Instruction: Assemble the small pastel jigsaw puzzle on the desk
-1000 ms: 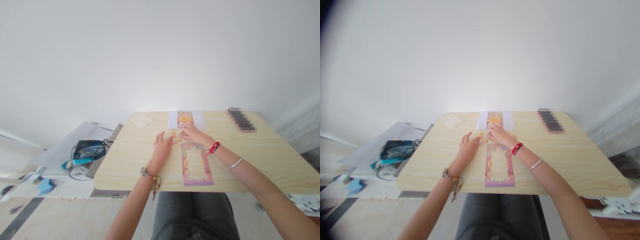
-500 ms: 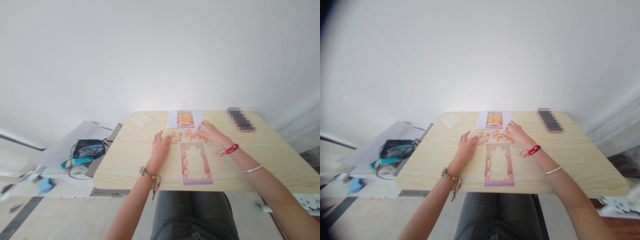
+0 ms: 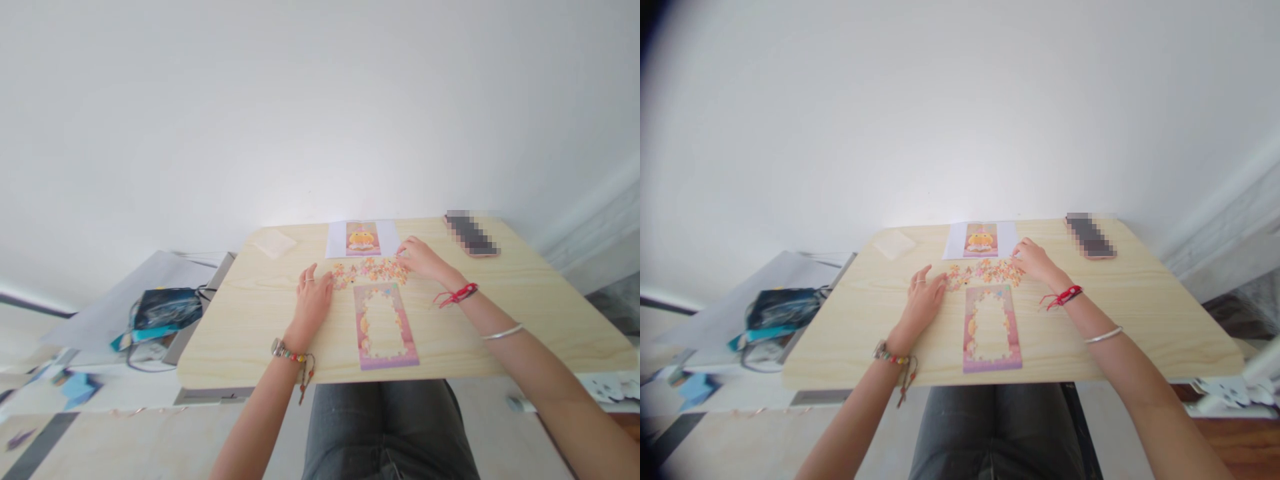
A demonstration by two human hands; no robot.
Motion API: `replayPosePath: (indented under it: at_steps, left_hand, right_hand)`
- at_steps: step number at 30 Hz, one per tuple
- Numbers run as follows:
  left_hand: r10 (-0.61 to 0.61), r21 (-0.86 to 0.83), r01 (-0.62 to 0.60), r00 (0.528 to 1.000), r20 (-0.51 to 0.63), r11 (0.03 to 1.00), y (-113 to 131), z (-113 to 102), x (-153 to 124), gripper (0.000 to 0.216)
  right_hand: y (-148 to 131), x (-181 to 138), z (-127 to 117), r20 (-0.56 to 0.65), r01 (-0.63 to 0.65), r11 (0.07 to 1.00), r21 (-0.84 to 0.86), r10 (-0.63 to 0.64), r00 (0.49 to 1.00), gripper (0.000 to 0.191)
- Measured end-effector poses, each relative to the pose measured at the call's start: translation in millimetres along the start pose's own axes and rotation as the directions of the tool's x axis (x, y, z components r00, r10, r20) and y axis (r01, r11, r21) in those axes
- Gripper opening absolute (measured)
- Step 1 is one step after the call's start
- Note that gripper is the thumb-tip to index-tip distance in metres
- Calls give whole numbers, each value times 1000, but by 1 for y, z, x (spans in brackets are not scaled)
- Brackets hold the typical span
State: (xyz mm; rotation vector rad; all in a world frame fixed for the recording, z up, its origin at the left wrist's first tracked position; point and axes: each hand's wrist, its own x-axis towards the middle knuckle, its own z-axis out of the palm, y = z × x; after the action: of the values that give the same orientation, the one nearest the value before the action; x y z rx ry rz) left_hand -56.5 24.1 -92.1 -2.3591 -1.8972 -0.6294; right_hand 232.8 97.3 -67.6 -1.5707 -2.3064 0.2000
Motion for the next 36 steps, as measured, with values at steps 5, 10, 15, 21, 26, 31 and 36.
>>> replayPosePath:
  at_steps: [5,10,15,21,26,31,36]
  left_hand:
    - [0,-13,0,1000,-7,1000,0,0,0,30]
    - [-9,1,9,1000,-11,1000,-1,-1,0,29]
    - [-46,14,46,999,-29,999,-1,-3,-1,29]
    - [-53,1,53,998,-34,999,0,-5,-2,30]
    - [-60,8,60,998,-27,998,-1,-3,-1,30]
    - [-49,7,49,998,-44,999,-3,-2,0,31]
    - [-50,9,50,997,-50,999,-4,-1,0,30]
  right_hand:
    - [5,-4,-2,73,4,998,62,-8,997,12]
    - [9,-11,-3,23,29,995,99,-32,999,17]
    - [21,-29,0,-23,30,991,129,-27,999,15]
    - [21,-45,3,-5,39,984,174,-38,999,15]
    - [14,-47,2,-6,12,985,171,-11,1000,15]
    - [9,-45,-2,32,-1,990,141,-4,999,10]
    - [9,-44,-4,44,19,994,104,-24,999,11]
